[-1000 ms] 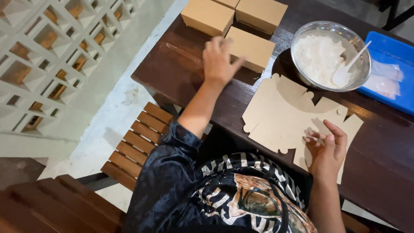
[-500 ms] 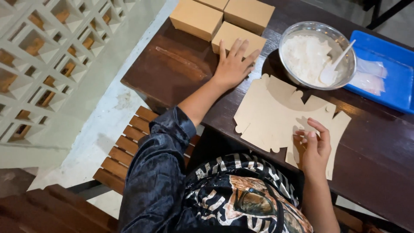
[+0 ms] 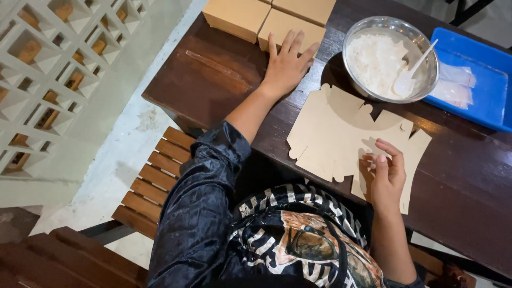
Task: The person scoops a white powder from a metal bowl into small plastic bags and places them into a cardboard box. The person closes the box and sets it aside, then repeats the process with another box.
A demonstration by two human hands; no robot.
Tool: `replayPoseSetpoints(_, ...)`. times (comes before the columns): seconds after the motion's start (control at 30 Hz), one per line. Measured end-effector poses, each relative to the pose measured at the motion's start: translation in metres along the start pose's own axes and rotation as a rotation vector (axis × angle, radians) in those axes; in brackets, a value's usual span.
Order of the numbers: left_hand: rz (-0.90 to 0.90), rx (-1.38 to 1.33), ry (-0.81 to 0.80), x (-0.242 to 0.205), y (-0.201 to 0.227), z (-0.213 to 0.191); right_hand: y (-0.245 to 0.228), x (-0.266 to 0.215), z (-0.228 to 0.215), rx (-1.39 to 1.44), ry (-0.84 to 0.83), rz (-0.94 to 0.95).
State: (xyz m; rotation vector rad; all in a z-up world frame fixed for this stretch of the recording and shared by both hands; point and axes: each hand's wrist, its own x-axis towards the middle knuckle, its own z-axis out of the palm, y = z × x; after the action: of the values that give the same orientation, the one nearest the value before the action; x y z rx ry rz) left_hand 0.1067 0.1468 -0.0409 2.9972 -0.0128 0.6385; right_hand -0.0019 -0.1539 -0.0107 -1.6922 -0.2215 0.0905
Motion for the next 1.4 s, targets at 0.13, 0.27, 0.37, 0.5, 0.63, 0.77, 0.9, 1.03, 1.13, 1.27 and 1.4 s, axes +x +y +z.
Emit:
replayPoseSetpoints(0.13, 0.000, -0.045, -0.008, 0.002, -0.001, -0.004, 0.004, 0.001, -0.001, 0.048, -0.010, 0.005)
replayPoseSetpoints(0.27, 0.000, -0.100, -0.040, 0.003, -0.003, -0.004, 0.007, 0.003, -0.003, 0.080, -0.003, -0.004)
replayPoseSetpoints(0.37, 0.015, -0.104, 0.016, 0.006, -0.004, 0.010, 0.009, 0.005, -0.006, -0.107, 0.000, -0.158)
replayPoseSetpoints(0.5, 0.069, -0.068, 0.047, 0.002, 0.000, 0.002, 0.011, 0.007, -0.010, -0.066, 0.006, -0.178)
replayPoseSetpoints(0.63, 0.381, -0.118, 0.276, -0.011, 0.002, 0.007, 0.008, 0.008, -0.017, 0.062, -0.012, -0.065)
replayPoseSetpoints(0.77, 0.596, -0.356, 0.283, -0.021, 0.034, 0.001, -0.004, 0.019, -0.049, -0.010, -0.019, -0.022)
replayPoseSetpoints(0.9, 0.390, -0.366, 0.099, -0.033, 0.052, 0.012, -0.007, 0.047, -0.092, -0.234, 0.044, -0.381)
replayPoseSetpoints(1.03, 0.349, -0.410, -0.094, -0.035, 0.058, 0.004, 0.012, 0.081, -0.111, -0.724, -0.079, -0.399)
replayPoseSetpoints(1.13, 0.343, -0.437, -0.102, -0.034, 0.050, 0.018, -0.007, 0.089, -0.091, -0.967, -0.216, -0.259)
replayPoseSetpoints(1.27, 0.340, -0.382, -0.027, -0.030, 0.055, 0.000, -0.010, 0.111, -0.087, -1.343, -0.309, -0.129)
replayPoseSetpoints(1.4, 0.057, -0.408, -0.307, -0.024, 0.072, -0.037, -0.013, 0.127, -0.090, -1.287, -0.382, 0.014)
